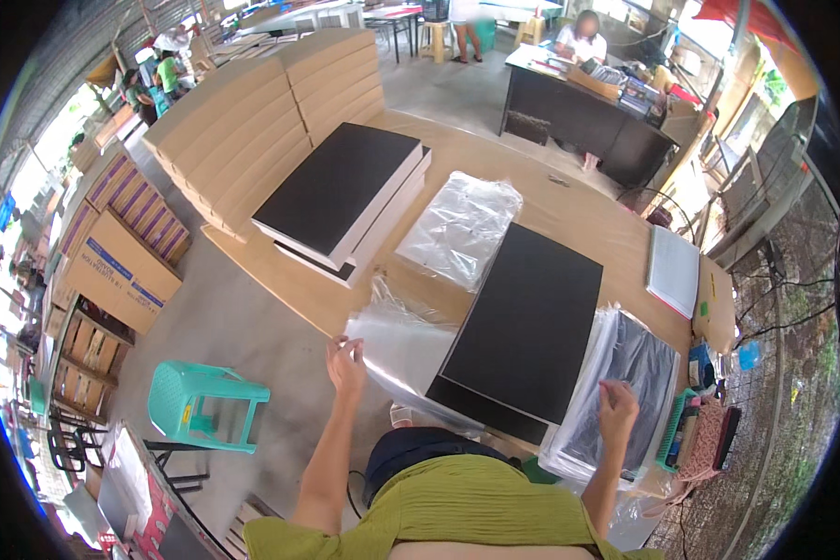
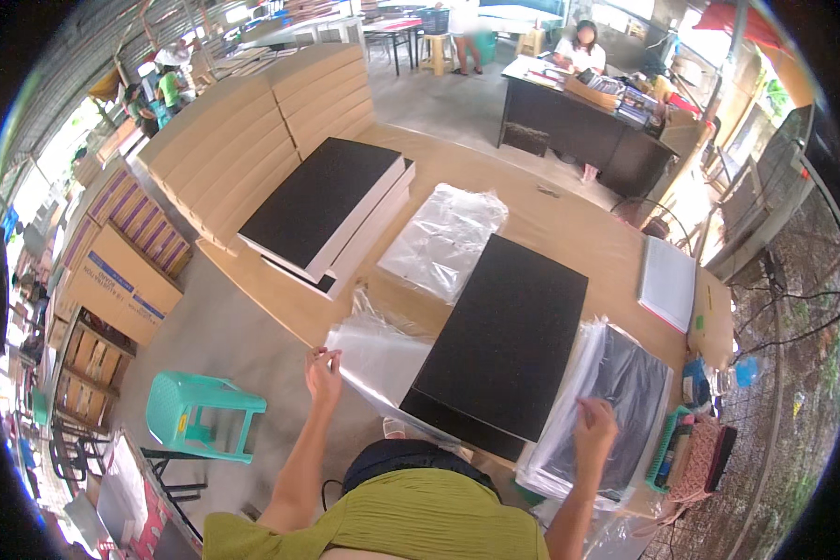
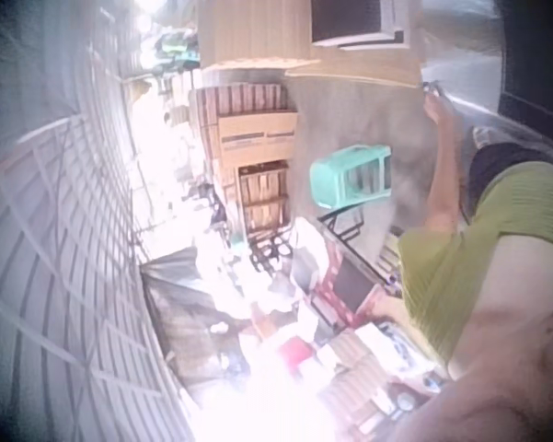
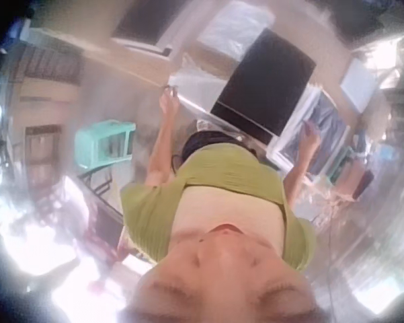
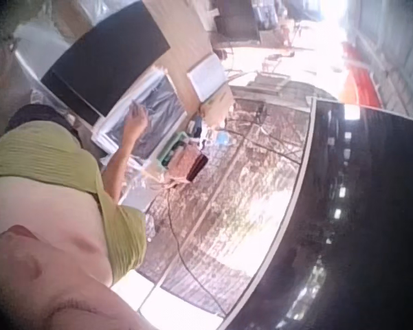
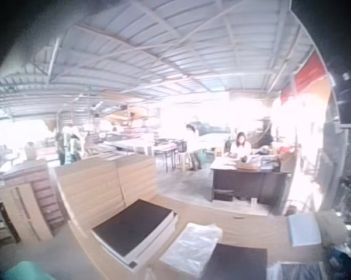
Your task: The person places black rectangular objects into clear plastic bags by hand one at a time on a table.
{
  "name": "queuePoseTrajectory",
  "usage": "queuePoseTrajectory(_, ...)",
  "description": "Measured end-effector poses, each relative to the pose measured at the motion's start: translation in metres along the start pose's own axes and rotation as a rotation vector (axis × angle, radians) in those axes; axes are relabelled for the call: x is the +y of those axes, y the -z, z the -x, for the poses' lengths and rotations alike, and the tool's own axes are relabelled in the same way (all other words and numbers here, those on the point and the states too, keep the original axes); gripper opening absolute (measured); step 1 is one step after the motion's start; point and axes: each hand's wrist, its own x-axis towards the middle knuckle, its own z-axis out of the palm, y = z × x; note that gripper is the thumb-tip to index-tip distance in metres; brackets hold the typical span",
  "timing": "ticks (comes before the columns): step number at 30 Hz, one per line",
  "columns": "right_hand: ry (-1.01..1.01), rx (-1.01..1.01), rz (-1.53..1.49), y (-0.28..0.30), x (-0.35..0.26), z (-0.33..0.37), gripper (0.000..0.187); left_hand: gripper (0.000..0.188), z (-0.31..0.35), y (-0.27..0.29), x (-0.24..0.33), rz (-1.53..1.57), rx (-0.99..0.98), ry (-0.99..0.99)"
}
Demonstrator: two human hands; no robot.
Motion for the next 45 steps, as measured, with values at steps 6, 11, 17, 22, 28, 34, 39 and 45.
queuePoseTrajectory(6,0.284,-0.355,-0.291,-0.082,-0.121,-0.03,0.016,0.012,-0.009,-0.016,-0.021,-0.179,0.135,-0.03)
queuePoseTrajectory(11,0.516,-0.634,-0.297,-0.138,-0.167,-0.024,0.019,0.013,-0.021,0.023,0.024,-0.194,0.109,0.023)
queuePoseTrajectory(17,0.691,-0.726,-0.343,-0.216,-0.209,-0.019,0.024,0.02,-0.025,0.055,0.029,0.545,-0.376,-0.055)
queuePoseTrajectory(22,0.519,-0.964,-0.482,-0.263,-0.207,-0.024,0.02,0.028,-0.029,0.074,0.067,0.605,-0.415,0.037)
queuePoseTrajectory(28,0.333,-0.7,-0.591,-0.266,-0.202,-0.014,0.01,0.042,-0.041,0.079,0.069,0.533,-0.423,0.026)
queuePoseTrajectory(34,0.477,-0.543,-0.505,-0.252,-0.209,-0.011,0.015,0.06,-0.043,0.046,0.07,0.857,-0.362,-0.01)
queuePoseTrajectory(39,0.431,-0.42,-0.518,-0.248,-0.207,-0.009,0.019,0.051,-0.049,0.04,0.066,0.745,-0.45,0.042)
queuePoseTrajectory(45,0.427,-0.37,-0.545,-0.252,-0.198,-0.012,0.015,0.035,-0.054,0.04,0.061,0.454,-0.466,-0.256)
